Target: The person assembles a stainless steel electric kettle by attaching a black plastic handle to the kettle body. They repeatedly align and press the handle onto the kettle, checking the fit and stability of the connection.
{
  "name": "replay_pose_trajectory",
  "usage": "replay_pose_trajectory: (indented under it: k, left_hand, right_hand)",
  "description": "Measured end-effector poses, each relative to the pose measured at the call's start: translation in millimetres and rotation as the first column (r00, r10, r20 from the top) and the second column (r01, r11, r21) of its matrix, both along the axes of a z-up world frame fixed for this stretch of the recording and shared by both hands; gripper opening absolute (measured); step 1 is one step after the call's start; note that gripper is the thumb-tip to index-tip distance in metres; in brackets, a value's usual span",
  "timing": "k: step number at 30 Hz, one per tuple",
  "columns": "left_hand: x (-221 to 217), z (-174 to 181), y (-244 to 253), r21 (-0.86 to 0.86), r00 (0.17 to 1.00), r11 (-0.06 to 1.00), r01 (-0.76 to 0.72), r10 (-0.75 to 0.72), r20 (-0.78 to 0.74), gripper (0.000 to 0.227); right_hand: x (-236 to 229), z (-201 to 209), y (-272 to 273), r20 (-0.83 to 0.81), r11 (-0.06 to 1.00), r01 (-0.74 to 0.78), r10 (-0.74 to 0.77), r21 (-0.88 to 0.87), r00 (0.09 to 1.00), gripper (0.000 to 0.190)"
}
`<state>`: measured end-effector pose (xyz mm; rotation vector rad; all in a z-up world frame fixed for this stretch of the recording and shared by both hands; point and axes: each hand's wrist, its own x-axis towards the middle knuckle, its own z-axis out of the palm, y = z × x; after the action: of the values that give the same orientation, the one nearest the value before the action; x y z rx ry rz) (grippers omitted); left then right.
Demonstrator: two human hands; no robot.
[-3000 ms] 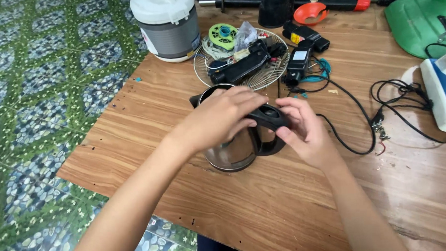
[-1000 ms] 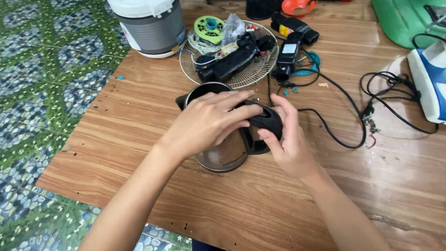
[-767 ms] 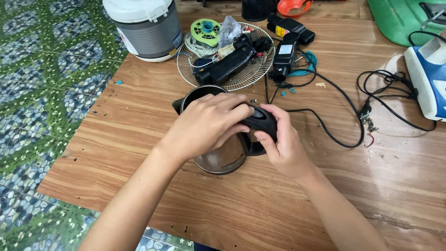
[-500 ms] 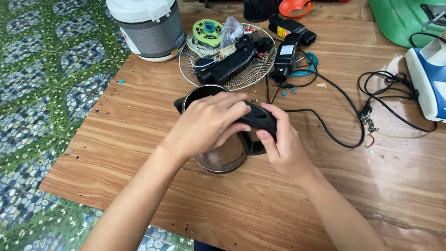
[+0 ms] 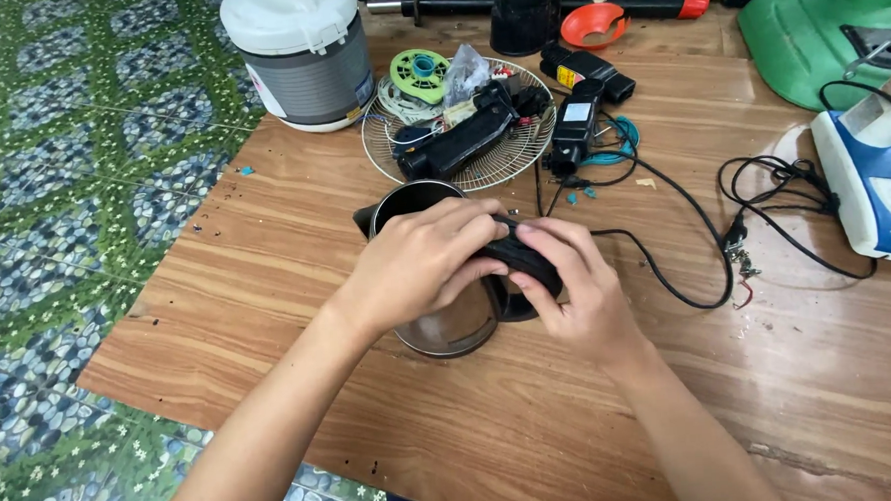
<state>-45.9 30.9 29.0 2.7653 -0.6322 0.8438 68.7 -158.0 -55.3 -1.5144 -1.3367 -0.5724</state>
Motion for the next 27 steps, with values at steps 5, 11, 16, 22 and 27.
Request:
replay_pose_trajectory:
  k: [5,11,16,22,27]
  left_hand:
    - [1.7,1.0,0.6,-0.011,0.999,1.000,0.014,-0.015,-0.032,0.024]
    - [3.1,-0.7,2.0,0.000,0.997,1.000,0.022,-0.022,-0.067,0.020]
    - [4.6,-2.9,4.1,0.018,0.997,0.999,0.034,-0.033,-0.071,0.020]
    - [5.9,-4.7,3.3,0.035,0.999,0.999,0.013,-0.011,-0.042,0.018]
    - [6.5,-3.2,2.2,0.036,1.000,0.999,0.011,-0.010,-0.028,0.019]
  right_hand:
    - [0.5,1.4,-1.5,0.012,1.000,0.026,-0.026,-0.016,1.000,0.038]
    - [3.5,-7.5,0.4,-0.004,1.000,-0.007,0.007,0.008,1.000,0.042]
    - [6.2,-8.0,-0.8,0.007,1.000,-0.021,0.021,0.023,1.000,0.043]
    - [8.7,-8.5,2.5,-0.011,0.994,-0.074,0.075,0.086,0.997,0.042]
    - [5.1,-12.2,6.1,-0.023,0.984,-0.085,0.089,0.157,0.996,0.039]
